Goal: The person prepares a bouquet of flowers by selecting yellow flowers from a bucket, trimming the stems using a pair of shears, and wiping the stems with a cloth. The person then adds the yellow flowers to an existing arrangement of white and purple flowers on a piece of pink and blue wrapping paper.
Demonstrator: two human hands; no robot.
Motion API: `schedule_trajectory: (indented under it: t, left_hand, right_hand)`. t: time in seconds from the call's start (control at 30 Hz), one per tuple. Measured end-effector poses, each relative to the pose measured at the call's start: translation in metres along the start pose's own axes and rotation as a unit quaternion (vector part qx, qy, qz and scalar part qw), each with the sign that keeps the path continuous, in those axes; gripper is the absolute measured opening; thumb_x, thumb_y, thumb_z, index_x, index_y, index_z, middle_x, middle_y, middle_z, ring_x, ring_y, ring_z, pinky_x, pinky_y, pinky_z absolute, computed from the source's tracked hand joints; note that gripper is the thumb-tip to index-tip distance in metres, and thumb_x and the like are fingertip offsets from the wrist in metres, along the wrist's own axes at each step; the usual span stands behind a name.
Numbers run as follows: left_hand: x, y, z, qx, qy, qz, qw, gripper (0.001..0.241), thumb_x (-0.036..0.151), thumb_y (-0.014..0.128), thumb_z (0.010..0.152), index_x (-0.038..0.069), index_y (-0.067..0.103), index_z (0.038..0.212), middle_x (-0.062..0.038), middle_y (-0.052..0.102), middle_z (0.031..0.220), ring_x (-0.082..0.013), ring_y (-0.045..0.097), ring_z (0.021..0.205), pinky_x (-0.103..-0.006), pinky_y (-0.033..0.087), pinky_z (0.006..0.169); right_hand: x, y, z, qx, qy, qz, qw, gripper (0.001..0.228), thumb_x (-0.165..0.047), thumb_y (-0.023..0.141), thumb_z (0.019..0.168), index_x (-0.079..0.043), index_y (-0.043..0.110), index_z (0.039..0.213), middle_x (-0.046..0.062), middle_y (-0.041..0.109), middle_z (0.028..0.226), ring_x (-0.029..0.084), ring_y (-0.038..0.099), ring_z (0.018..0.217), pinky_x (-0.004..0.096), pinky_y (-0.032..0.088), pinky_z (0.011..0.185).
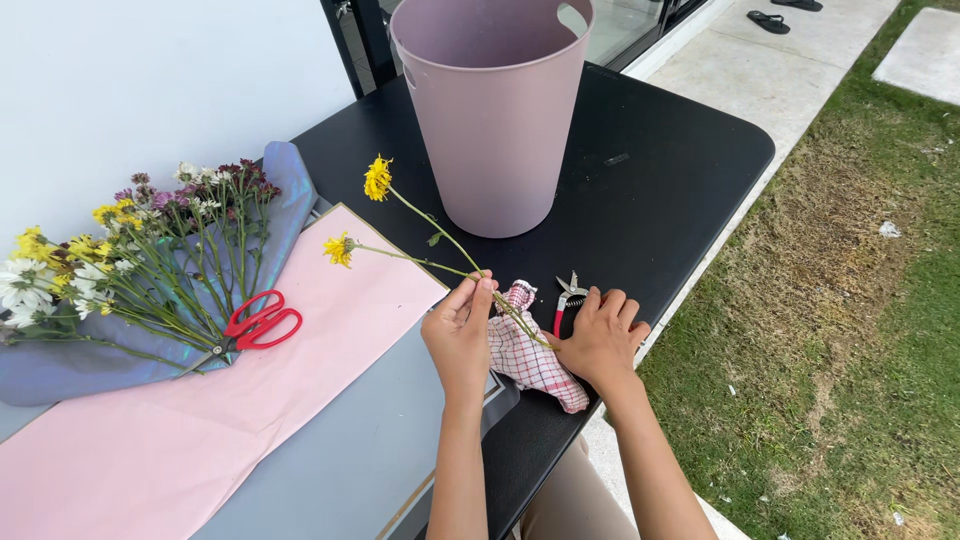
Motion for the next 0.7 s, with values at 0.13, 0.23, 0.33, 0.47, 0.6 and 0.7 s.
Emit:
schedule_trajectory:
  t: [0.13,0.23,0.33,0.47,0.6,0.7]
  left_hand:
    - [0.004,-0.004,0.000,0.012,0.006,-0.025,1.000,0.031,0.014,0.072,0.094,-0.005,0.072,0.118,-0.023,0.077,0.102,-0.0208,0.074,0.092,-0.0347,0.061,0.088]
    - [0.010,-0.002,-0.005,0.025,-0.003,-0.055,0.998,0.031,0.013,0.071,0.095,-0.006,0.071,0.119,-0.023,0.077,0.102,-0.0200,0.073,0.092,-0.0358,0.061,0.090]
    - [0.011,0.014,-0.012,0.022,-0.031,-0.066,0.997,0.034,0.015,0.069,0.096,-0.007,0.069,0.122,-0.025,0.077,0.105,-0.0236,0.074,0.096,-0.0371,0.060,0.092]
    - [-0.003,0.057,-0.031,0.008,-0.148,-0.173,0.974,0.031,0.014,0.070,0.090,-0.009,0.075,0.111,-0.016,0.076,0.099,-0.0220,0.073,0.091,-0.0345,0.063,0.092]
    - [-0.022,0.108,-0.052,-0.051,-0.201,-0.226,0.952,0.034,0.011,0.070,0.088,-0.013,0.072,0.112,-0.020,0.073,0.103,-0.0274,0.072,0.094,-0.0400,0.063,0.099]
    - [-0.034,0.142,-0.074,-0.079,-0.243,-0.259,0.931,0.036,0.009,0.070,0.087,-0.014,0.070,0.115,-0.021,0.072,0.104,-0.0254,0.070,0.098,-0.0409,0.062,0.100]
  right_hand:
    - [0.027,0.006,0.017,-0.010,0.013,0.045,0.999,0.092,-0.047,0.079,0.077,-0.002,0.044,0.149,0.014,0.042,0.131,0.037,0.035,0.130,0.055,0.029,0.107]
    - [0.053,-0.013,0.001,-0.038,0.029,0.189,0.981,0.085,-0.041,0.077,0.079,-0.007,0.048,0.151,0.016,0.050,0.133,0.038,0.047,0.125,0.052,0.036,0.099]
    - [0.075,-0.044,-0.037,-0.012,0.061,0.367,0.928,0.073,-0.015,0.070,0.075,-0.005,0.056,0.146,0.020,0.061,0.126,0.042,0.059,0.118,0.055,0.044,0.096]
    - [0.111,-0.054,-0.074,-0.025,0.126,0.513,0.849,0.057,-0.004,0.047,0.082,-0.010,0.058,0.138,0.016,0.069,0.096,0.027,0.070,0.112,0.052,0.043,0.114]
    - [0.161,-0.038,-0.095,0.027,0.164,0.568,0.806,0.054,0.003,0.047,0.086,-0.008,0.064,0.136,0.018,0.070,0.117,0.030,0.071,0.112,0.051,0.046,0.113]
    - [0.179,-0.054,-0.111,0.074,0.188,0.540,0.817,0.045,0.009,0.047,0.084,-0.003,0.070,0.121,0.017,0.069,0.093,0.025,0.066,0.086,0.039,0.057,0.079]
Point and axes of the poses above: each hand's wrist, its own z-axis towards the middle knuckle, its own y-axis out of the palm, x = y × z, the point moved 5 cm from there along z, towards the middle knuckle
